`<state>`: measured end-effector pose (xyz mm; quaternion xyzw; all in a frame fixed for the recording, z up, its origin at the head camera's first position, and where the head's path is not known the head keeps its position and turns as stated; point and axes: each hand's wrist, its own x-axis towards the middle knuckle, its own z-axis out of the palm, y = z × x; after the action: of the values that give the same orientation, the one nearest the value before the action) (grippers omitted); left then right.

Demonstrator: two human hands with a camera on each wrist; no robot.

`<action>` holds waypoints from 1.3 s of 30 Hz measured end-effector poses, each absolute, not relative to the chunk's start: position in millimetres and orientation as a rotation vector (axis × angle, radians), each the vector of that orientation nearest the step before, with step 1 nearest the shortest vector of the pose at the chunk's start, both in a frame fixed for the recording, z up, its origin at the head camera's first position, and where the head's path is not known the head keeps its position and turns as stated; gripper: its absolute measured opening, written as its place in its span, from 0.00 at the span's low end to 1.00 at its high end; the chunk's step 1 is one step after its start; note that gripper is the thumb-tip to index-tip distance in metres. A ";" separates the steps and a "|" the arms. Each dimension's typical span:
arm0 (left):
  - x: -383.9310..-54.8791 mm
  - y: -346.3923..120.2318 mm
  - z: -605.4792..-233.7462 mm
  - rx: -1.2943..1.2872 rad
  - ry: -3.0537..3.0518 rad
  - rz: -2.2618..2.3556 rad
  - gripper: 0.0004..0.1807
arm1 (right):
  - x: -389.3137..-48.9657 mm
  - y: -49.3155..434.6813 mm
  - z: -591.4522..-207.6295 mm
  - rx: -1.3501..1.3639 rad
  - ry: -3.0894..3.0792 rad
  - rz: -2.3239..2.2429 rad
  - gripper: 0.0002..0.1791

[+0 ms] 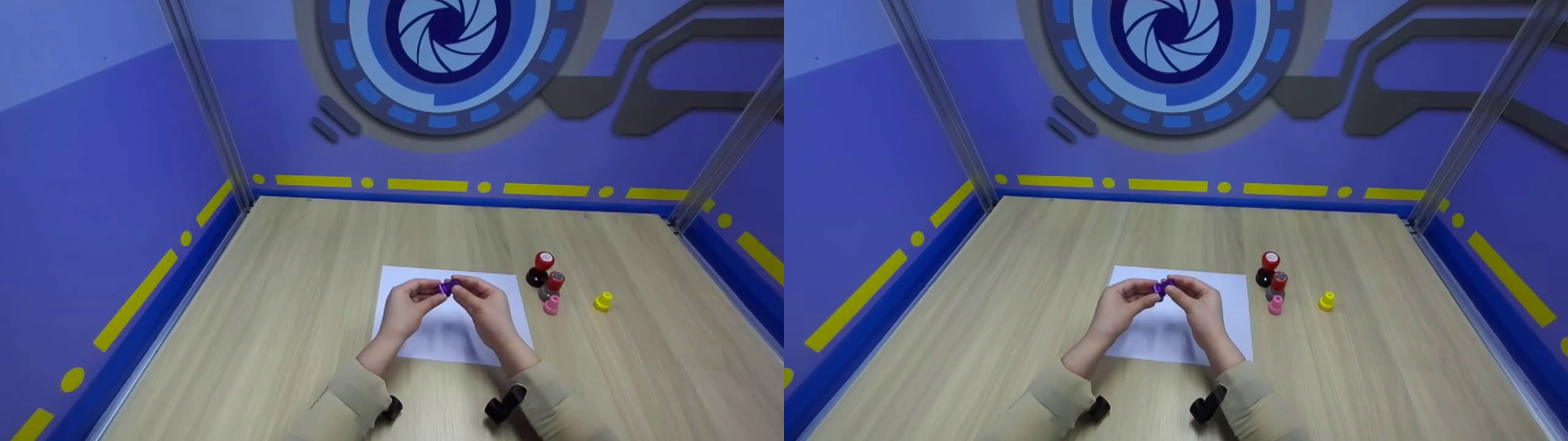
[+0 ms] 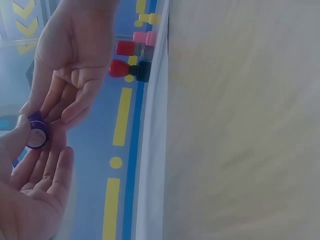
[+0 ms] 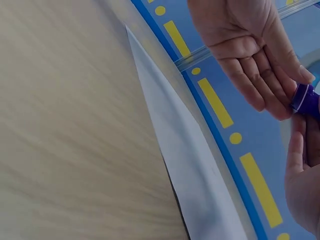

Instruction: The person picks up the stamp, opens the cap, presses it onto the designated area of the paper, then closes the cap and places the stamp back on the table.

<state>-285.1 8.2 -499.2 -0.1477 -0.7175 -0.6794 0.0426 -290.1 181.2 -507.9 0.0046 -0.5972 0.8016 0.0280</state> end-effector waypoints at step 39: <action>-294.3 -13.5 -492.3 -0.254 -2.193 -2.026 0.15 | -318.7 211.8 -501.9 -0.190 -2.116 2.152 0.11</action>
<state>-294.3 -13.5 -492.3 -0.0846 -0.7298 -0.6745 0.0726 -318.7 211.8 -501.9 -0.0628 -0.6986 0.7104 0.0585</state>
